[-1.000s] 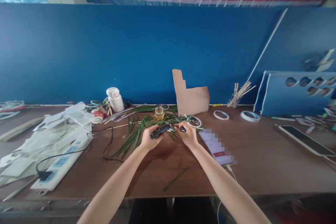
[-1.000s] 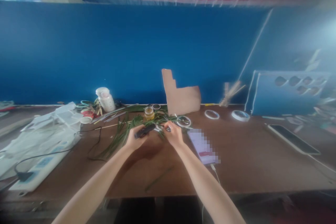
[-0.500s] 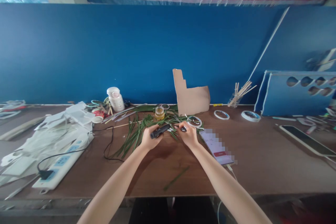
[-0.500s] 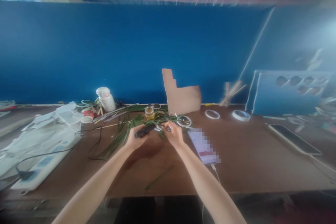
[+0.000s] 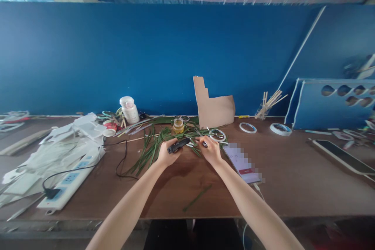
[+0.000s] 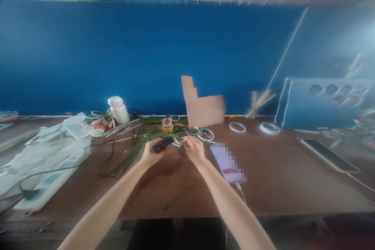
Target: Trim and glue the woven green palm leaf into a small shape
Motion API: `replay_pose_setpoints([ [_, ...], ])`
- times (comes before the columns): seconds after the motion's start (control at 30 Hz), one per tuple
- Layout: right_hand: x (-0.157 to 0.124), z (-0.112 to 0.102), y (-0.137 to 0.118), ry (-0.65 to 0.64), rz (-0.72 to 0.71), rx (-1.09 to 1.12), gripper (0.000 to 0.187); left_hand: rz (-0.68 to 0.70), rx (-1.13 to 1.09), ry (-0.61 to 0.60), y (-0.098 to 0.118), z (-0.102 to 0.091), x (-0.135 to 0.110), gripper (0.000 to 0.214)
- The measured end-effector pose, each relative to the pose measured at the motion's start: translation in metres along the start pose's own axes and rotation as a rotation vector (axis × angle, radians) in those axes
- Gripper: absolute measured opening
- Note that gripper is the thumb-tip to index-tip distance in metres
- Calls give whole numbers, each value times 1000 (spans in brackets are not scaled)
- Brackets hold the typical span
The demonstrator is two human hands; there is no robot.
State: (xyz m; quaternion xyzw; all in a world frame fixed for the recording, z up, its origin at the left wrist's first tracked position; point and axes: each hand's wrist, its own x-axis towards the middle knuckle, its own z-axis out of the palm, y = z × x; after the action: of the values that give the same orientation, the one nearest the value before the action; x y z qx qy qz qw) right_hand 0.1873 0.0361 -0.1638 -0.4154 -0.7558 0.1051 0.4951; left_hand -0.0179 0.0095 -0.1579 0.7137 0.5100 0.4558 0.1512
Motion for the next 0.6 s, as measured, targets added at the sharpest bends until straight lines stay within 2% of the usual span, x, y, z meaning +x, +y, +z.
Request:
replay_pose_setpoints([
  [0.3,1,0,2,-17,-71,-36,19,-12,-26,0,1,0,-1,9],
  [0.6,0,1,4,28,-126,-49,16,-2,10,-14,2,-1,0,12],
])
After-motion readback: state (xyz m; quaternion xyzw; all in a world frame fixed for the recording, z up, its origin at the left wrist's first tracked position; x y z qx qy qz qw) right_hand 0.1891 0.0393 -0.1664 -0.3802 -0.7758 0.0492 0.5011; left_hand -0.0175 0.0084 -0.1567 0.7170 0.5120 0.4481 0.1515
